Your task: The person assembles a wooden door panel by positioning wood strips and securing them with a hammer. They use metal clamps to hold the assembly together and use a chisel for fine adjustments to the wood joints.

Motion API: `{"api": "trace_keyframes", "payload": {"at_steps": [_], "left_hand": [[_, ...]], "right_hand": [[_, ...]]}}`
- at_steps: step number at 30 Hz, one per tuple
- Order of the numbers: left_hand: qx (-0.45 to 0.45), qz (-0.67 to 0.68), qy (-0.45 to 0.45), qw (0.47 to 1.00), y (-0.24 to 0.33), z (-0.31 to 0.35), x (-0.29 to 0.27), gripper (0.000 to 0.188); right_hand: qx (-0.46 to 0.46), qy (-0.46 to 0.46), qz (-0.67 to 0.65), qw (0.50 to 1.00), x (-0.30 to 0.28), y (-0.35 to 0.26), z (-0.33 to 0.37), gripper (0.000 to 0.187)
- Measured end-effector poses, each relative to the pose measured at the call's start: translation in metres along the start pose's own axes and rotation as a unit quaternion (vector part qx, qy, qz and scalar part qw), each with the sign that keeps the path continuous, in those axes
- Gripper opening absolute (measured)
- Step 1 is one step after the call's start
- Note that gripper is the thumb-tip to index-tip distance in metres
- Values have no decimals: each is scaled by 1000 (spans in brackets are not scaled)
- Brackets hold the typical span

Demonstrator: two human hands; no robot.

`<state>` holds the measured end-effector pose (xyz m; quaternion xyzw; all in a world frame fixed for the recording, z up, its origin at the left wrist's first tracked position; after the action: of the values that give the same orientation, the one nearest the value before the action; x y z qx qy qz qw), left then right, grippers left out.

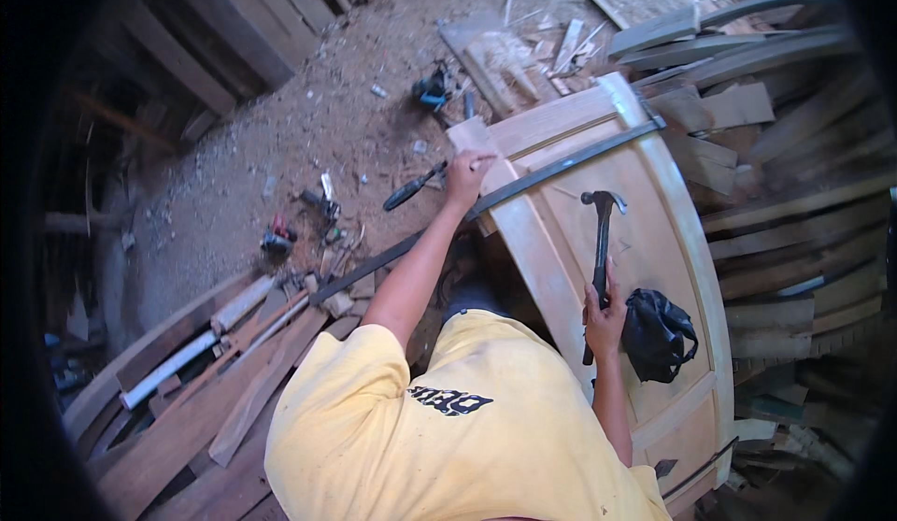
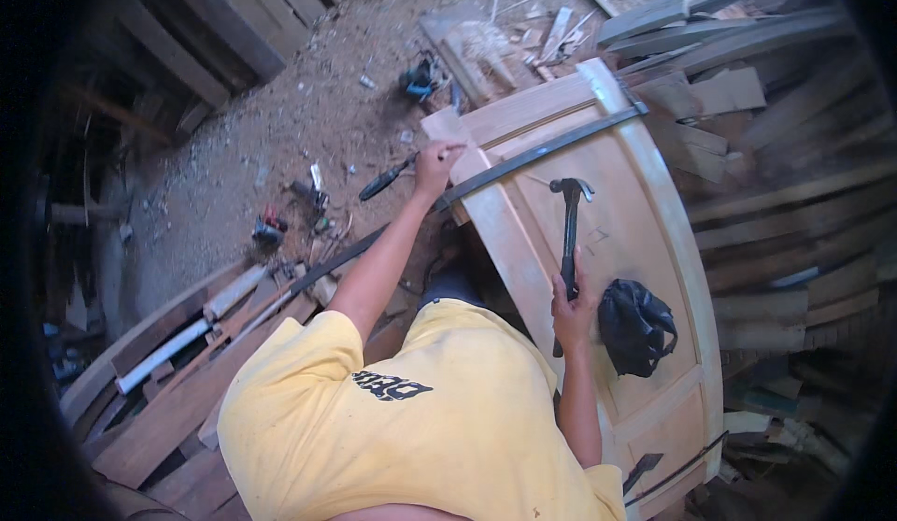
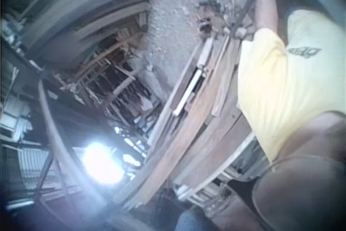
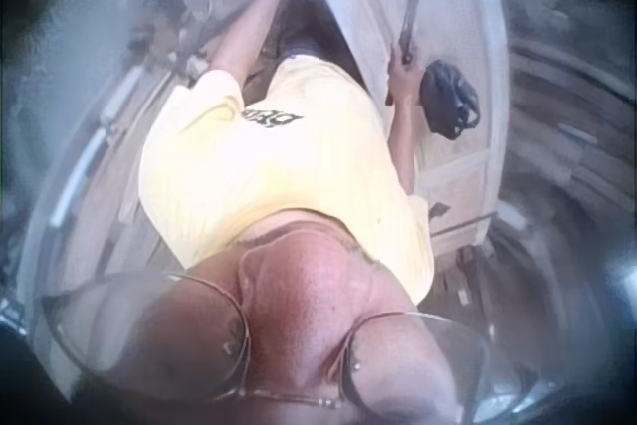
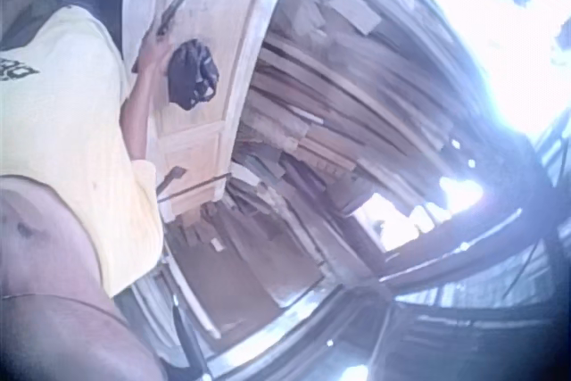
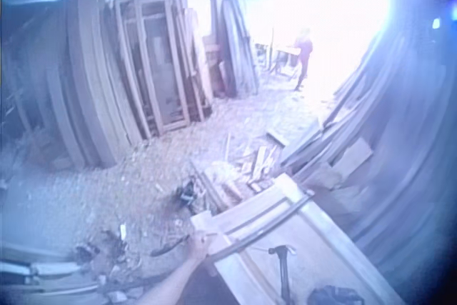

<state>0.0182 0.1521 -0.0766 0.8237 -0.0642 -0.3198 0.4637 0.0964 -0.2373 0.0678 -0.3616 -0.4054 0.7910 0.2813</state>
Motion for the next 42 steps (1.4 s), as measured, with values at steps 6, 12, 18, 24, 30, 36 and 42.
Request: {"api": "trace_keyframes", "payload": {"at_steps": [6, 12, 18, 24, 30, 36, 42], "left_hand": [[-15, 33, 61, 997, -34, -21, -12, 19], [13, -38, 18, 999, -32, -33, 18, 22], [49, -84, 17, 995, -27, -24, 8, 14], [55, -93, 6, 994, -15, -30, 8, 16], [-1, -140, -5, 990, -27, -29, 5, 19], [43, -139, -1, 989, -19, -33, 8, 13], [43, -155, -7, 987, -20, -35, 9, 15]], "right_hand": [[55, -85, -5, 995, 49, 8, -19, 67], [36, -66, 6, 997, 49, 17, -19, 67], [19, -26, 101, 994, 42, 16, -17, 65], [9, -6, 134, 991, 36, 22, -12, 63], [49, -19, 180, 982, 41, 24, -7, 64], [106, -41, 206, 972, 37, 19, -2, 65], [66, -30, 182, 981, 35, 24, -2, 65]]}}
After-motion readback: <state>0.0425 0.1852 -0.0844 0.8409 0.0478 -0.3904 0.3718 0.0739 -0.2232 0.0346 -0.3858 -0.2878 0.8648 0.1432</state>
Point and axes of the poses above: each hand's wrist, its own z-axis away from the middle knuckle, its own x-axis out of the palm, y = z × x, the point moved 4 cm from there along -z, towards the middle knuckle, and after that the axes turned 12 degrees about x, right-handed, at the moved point
